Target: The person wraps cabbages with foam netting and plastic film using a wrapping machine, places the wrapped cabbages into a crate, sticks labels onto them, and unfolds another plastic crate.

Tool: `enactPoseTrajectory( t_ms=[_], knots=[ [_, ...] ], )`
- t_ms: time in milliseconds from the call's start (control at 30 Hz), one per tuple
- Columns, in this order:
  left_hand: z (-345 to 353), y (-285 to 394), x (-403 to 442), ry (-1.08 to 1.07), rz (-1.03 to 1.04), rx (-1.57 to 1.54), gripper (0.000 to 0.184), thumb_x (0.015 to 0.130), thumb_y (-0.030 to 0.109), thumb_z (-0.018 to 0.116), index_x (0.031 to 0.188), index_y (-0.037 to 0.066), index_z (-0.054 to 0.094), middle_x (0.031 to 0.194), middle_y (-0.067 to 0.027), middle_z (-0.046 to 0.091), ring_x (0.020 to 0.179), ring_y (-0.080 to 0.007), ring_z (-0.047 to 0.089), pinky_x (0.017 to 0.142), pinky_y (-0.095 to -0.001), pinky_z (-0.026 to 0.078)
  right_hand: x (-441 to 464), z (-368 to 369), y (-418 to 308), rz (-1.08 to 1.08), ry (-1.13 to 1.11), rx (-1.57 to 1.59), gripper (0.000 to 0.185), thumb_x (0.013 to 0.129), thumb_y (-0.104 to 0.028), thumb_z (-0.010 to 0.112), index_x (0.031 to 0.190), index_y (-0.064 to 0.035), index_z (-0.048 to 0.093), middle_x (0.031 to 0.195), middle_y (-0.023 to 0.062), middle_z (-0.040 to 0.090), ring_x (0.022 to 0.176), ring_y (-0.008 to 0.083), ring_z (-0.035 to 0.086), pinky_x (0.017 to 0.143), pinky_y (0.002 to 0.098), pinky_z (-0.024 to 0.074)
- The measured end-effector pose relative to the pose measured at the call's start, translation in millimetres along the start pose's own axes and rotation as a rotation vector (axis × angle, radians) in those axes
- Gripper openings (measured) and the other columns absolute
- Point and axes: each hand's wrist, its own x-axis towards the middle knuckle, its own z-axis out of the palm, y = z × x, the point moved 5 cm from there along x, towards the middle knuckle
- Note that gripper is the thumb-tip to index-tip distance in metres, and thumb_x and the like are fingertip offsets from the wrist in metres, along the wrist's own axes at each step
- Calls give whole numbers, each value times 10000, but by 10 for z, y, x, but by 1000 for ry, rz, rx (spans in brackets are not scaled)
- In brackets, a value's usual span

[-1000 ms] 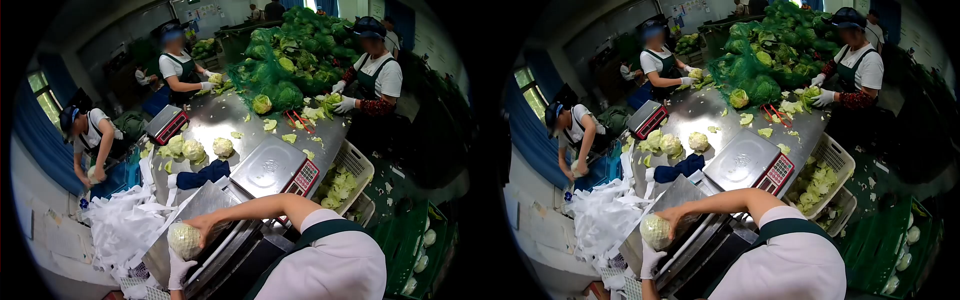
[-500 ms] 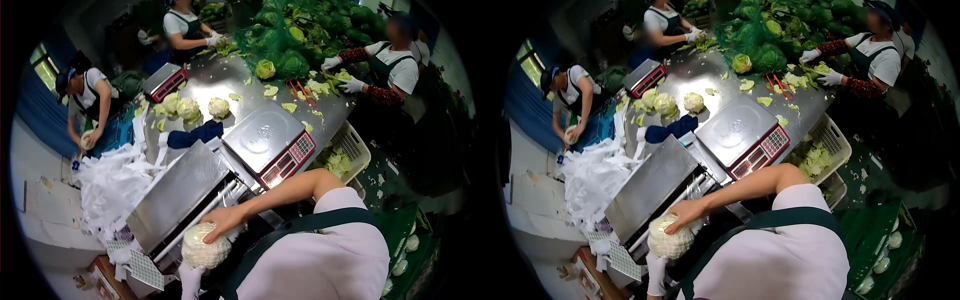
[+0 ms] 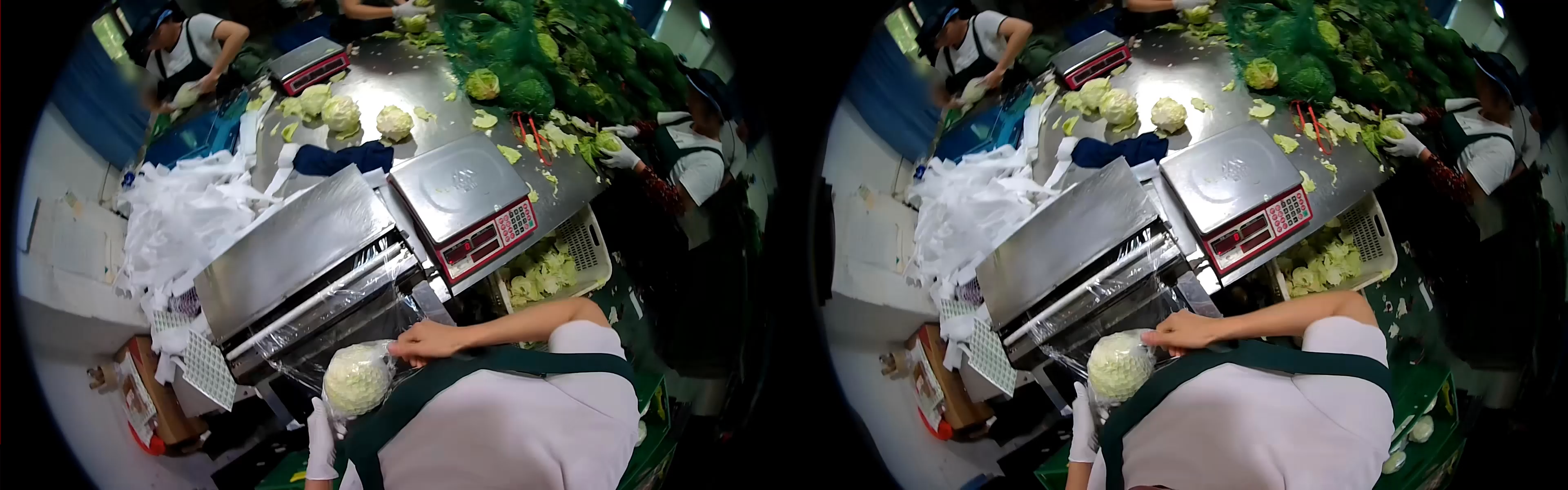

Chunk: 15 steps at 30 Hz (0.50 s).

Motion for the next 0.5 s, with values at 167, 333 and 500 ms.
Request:
enactPoseTrajectory(
  t_ms=[167, 333, 500],
  knots=[
    [103, 536, -256, 652, 802, 795, 233, 889, 124, 445, 868, -53, 595, 800, -127, 634, 735, -163, 584, 697, -298, 455, -8, -207, -49, -236, 624, -193, 495, 840, -402, 540, 572, 15, 536, 475, 135, 474, 431, 192, 431, 467, 338, 378],
    [-406, 340, 300, 824, 651, 783, 226, 876, 196, 505, 737, 29, 568, 647, -123, 583, 551, -300, 531, 508, -373, 415, 273, -231, 245, -298, 751, -648, 352, 830, -264, 532, 564, -35, 561, 550, 146, 551, 483, 318, 554, 447, 408, 421],
    [321, 539, 566, 789, 1235, 1098, 113, 831, 191, 548, 748, 118, 570, 697, -45, 573, 560, -229, 567, 442, -328, 435, 547, 100, 245, -436, 773, -1030, 172, 766, -186, 569, 632, -78, 556, 588, 96, 584, 494, 281, 581, 422, 380, 451]
  ],
)
